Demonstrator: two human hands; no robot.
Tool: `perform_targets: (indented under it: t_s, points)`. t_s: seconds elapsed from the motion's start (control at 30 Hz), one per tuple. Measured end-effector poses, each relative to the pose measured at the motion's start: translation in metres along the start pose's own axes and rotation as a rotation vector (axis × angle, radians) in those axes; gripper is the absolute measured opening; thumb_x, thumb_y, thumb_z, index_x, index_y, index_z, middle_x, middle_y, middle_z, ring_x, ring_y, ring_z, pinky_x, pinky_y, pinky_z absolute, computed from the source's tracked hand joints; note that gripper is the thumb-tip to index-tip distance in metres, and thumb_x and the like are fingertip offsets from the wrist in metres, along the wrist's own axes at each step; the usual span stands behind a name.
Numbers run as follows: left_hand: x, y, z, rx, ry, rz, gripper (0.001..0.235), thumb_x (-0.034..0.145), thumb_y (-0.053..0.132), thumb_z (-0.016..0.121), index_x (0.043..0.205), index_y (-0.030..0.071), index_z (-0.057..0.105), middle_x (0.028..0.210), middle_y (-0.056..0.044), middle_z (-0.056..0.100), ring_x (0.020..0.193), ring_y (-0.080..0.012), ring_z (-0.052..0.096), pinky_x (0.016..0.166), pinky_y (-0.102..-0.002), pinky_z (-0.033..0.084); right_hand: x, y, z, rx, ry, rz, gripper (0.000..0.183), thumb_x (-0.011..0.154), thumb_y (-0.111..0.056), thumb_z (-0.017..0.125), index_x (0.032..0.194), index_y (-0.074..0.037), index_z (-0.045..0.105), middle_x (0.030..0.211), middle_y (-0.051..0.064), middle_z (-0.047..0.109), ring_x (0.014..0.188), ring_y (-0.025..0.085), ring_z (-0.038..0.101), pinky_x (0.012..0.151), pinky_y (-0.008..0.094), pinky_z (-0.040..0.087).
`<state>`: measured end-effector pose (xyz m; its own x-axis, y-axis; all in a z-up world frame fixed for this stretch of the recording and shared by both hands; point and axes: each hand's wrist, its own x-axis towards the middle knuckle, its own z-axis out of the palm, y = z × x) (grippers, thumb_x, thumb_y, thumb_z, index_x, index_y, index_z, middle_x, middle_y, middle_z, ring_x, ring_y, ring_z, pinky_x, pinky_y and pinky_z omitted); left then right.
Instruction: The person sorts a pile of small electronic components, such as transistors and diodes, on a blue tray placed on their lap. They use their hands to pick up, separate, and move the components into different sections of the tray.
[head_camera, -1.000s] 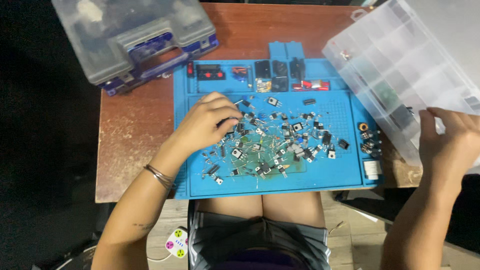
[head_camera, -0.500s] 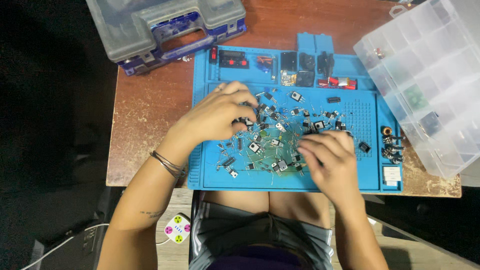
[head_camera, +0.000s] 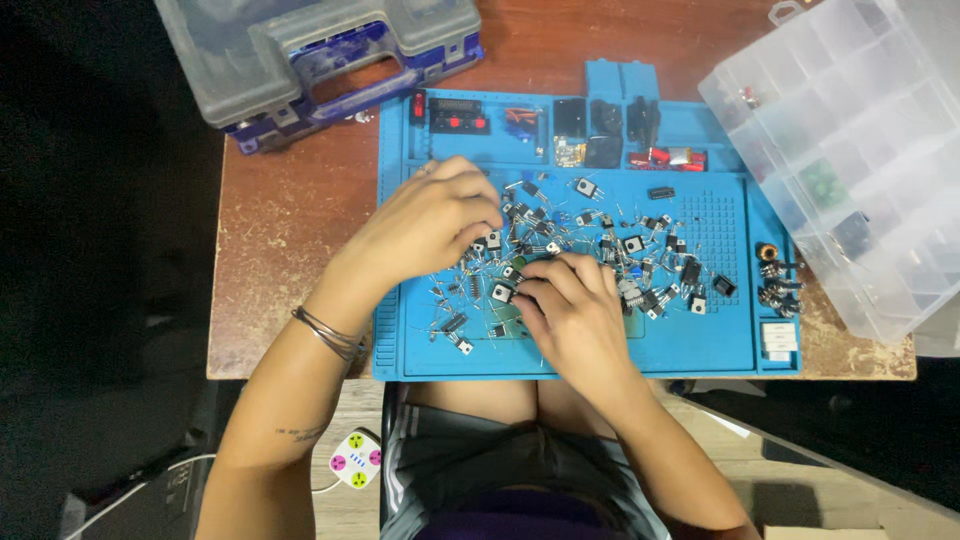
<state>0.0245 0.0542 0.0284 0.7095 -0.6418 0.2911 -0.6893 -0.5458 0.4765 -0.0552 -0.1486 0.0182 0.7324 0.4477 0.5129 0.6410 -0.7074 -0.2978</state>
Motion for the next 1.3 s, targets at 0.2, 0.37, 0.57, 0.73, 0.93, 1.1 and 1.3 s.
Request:
perform_targets:
  t_s: [0.2, 0.37, 0.57, 0.73, 0.93, 1.1, 1.3]
  points:
    - [0.002, 0.003, 0.001, -0.004, -0.046, -0.021, 0.003, 0.081, 0.014, 0.064, 0.08, 0.014, 0.067, 0.09, -0.001, 0.064, 0.102, -0.0237, 0.053, 0.084, -0.041, 0.042, -0.002, 0.004, -0.001, 0.078, 0.015, 0.041, 0.01, 0.077, -0.017, 0.069, 0.073, -0.012, 0.061, 0.084, -0.002, 0.058, 0.088, 0.021, 0.052, 0.07, 0.032, 0.038]
    - [0.003, 0.002, 0.001, 0.006, -0.03, 0.053, 0.003, 0.08, 0.015, 0.065, 0.082, 0.013, 0.066, 0.09, -0.001, 0.064, 0.099, -0.0244, 0.055, 0.081, -0.04, 0.043, -0.004, 0.007, -0.015, 0.398, 0.11, 0.118, 0.006, 0.079, -0.013, 0.069, 0.077, -0.01, 0.064, 0.078, 0.003, 0.065, 0.072, 0.025, 0.059, 0.064, 0.033, 0.044]
    - [0.003, 0.002, 0.007, 0.03, -0.054, 0.048, 0.005, 0.082, 0.017, 0.064, 0.082, 0.013, 0.067, 0.092, -0.001, 0.065, 0.1, -0.0244, 0.056, 0.081, -0.039, 0.044, -0.032, 0.044, -0.064, 0.376, 0.253, 0.26, 0.008, 0.078, -0.005, 0.071, 0.086, -0.005, 0.069, 0.077, 0.007, 0.069, 0.066, 0.027, 0.063, 0.062, 0.034, 0.05]
    - [0.002, 0.001, 0.011, 0.037, -0.041, 0.035, 0.003, 0.082, 0.017, 0.064, 0.082, 0.015, 0.067, 0.091, 0.002, 0.065, 0.099, -0.0216, 0.056, 0.079, -0.037, 0.044, -0.092, 0.112, -0.124, -0.083, 0.322, 0.411, 0.02, 0.082, 0.011, 0.07, 0.094, -0.005, 0.071, 0.083, 0.012, 0.066, 0.077, 0.033, 0.062, 0.073, 0.038, 0.046]
    - [0.002, 0.0, 0.012, 0.007, -0.05, 0.101, 0.015, 0.087, 0.023, 0.059, 0.095, 0.011, 0.065, 0.098, 0.0, 0.062, 0.092, -0.0252, 0.051, 0.078, -0.041, 0.041, -0.149, 0.179, -0.152, -0.511, 0.205, 0.385, 0.007, 0.093, 0.008, 0.072, 0.097, 0.002, 0.073, 0.092, 0.014, 0.07, 0.08, 0.029, 0.061, 0.078, 0.036, 0.04]
    - [0.002, 0.002, 0.016, -0.081, -0.131, 0.192, 0.026, 0.069, 0.035, 0.077, 0.089, 0.02, 0.07, 0.115, 0.0, 0.053, 0.115, -0.0303, 0.041, 0.081, -0.051, 0.037, -0.125, 0.147, -0.136, -0.525, 0.346, 0.277, 0.006, 0.106, 0.007, 0.061, 0.106, 0.009, 0.067, 0.103, 0.022, 0.066, 0.087, 0.037, 0.055, 0.081, 0.041, 0.037]
    - [0.002, 0.019, 0.013, -0.087, -0.12, 0.122, 0.021, 0.065, 0.024, 0.078, 0.085, 0.02, 0.071, 0.108, -0.003, 0.059, 0.114, -0.0288, 0.043, 0.09, -0.042, 0.034, -0.069, 0.049, -0.072, -0.009, 0.196, 0.264, 0.011, 0.085, -0.002, 0.067, 0.093, -0.008, 0.068, 0.098, 0.01, 0.064, 0.093, 0.03, 0.053, 0.088, 0.04, 0.038]
